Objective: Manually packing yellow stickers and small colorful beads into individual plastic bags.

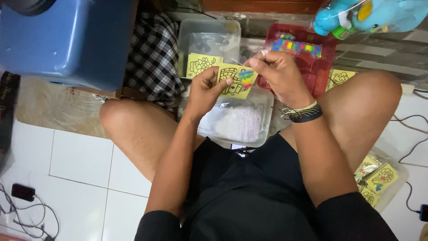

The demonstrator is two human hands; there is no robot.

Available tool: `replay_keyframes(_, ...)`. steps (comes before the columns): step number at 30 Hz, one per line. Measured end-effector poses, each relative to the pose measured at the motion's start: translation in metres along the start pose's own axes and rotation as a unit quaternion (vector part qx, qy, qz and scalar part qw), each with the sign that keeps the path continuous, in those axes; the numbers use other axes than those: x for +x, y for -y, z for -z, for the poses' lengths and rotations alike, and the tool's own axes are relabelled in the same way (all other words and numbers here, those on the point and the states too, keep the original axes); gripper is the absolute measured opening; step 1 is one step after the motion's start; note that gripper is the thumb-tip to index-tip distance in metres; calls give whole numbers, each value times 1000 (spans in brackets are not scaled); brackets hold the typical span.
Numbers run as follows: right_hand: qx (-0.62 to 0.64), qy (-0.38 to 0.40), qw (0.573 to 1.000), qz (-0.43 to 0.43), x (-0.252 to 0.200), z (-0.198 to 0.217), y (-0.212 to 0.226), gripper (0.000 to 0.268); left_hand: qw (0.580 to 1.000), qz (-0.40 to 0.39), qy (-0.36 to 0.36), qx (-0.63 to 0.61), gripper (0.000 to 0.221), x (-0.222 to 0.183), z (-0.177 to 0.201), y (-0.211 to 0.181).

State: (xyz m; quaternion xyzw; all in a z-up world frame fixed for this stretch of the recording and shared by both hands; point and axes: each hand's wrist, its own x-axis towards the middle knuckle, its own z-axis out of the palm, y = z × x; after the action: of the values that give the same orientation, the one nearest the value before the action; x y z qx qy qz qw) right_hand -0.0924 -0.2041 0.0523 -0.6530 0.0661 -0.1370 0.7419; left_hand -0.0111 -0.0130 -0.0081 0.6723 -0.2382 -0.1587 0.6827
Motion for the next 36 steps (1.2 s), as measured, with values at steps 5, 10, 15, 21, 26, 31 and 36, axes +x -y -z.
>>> replay_keyframes(5,-64,-23,998,9,4,4,-7,8,998,-7,17,-53,44,2,1,-2)
replay_keyframes(10,-63,4,998,6,0,2,-11,11,999,-38,-23,2,29,2,-5,-1)
replay_keyframes(15,-58,-7,998,-20,4,-1,-17,11,998,-25,-50,31,9,3,2,2)
replay_keyframes(21,17,-100,994,-52,11,5,-35,20,993,-114,-15,-25,54,-1,3,-21)
replay_keyframes(26,42,-103,992,-65,12,4,-38,24,996,-80,13,-36,52,-2,-5,-21)
replay_keyframes(31,6,-88,995,-50,9,-1,-43,22,993,-81,-24,82,38,-1,-4,-17)
replay_keyframes(36,-5,-5,996,89,13,10,-45,50,997,-30,-71,27,38,2,7,-17)
